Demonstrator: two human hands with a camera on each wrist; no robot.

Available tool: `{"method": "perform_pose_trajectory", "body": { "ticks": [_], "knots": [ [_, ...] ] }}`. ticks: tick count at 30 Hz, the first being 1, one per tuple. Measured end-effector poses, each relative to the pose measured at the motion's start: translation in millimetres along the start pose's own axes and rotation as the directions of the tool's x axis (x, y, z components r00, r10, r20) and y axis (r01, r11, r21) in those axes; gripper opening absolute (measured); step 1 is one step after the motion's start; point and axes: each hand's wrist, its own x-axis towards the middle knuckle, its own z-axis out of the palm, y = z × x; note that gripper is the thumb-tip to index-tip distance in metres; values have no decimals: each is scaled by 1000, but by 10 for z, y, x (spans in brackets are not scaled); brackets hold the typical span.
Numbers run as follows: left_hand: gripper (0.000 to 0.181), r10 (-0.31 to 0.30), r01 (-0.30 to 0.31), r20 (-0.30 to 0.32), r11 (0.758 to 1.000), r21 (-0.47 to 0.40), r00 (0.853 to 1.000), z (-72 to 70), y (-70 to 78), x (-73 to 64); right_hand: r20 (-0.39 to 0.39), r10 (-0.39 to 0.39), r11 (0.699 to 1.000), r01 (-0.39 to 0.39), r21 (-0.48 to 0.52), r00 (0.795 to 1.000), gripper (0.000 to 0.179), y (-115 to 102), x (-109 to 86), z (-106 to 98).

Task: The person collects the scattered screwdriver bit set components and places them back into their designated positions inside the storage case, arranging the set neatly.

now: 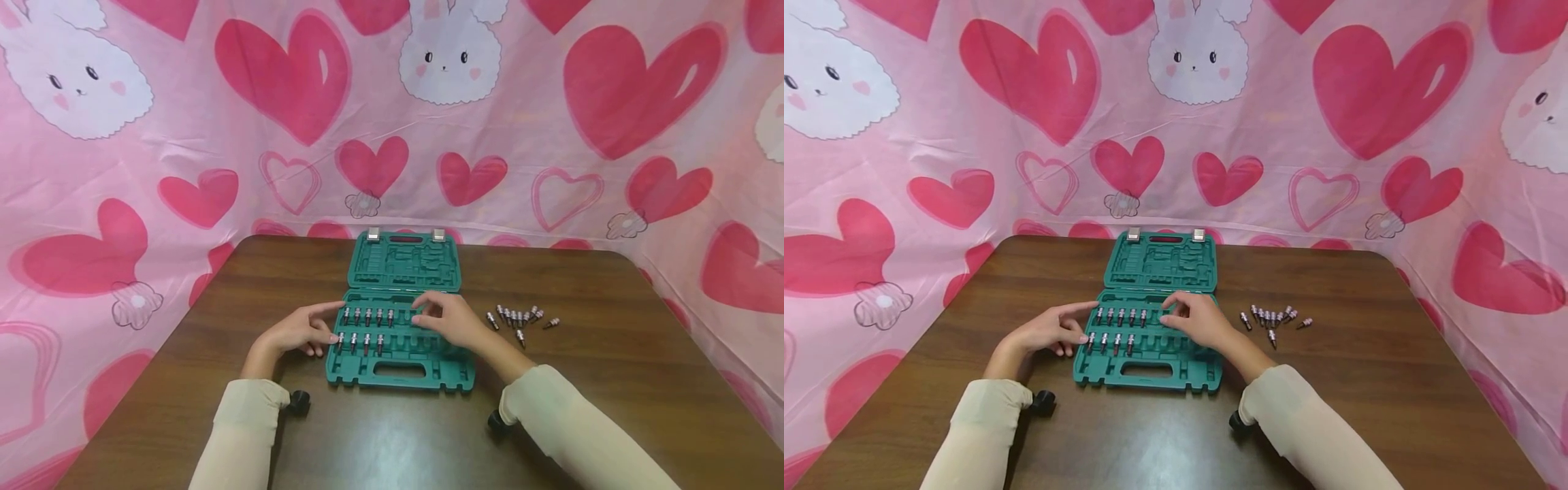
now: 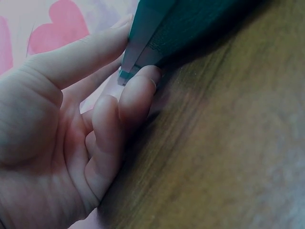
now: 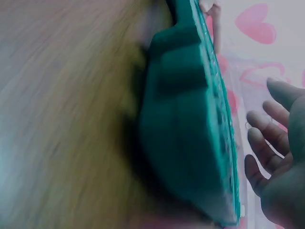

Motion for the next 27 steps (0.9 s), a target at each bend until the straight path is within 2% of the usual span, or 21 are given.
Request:
{"method": "perform_pose_trajectory", "body": {
  "ticks": [10,21,27],
  "knots": [
    [76,-6,6,-4,1000,-11,1000,11,-2,-7,-77,22,1000,-22,3,997,25,223,-244,-73],
    [74,5,-5,-5,1000,10,1000,28,8,-12,-171,11,999,-2,51,985,20,249,-460,-172],
    [74,-1,1,-9,1000,12,1000,2,13,-23,-209,-5,999,15,45,978,20,305,-548,-240]
  ]
}}
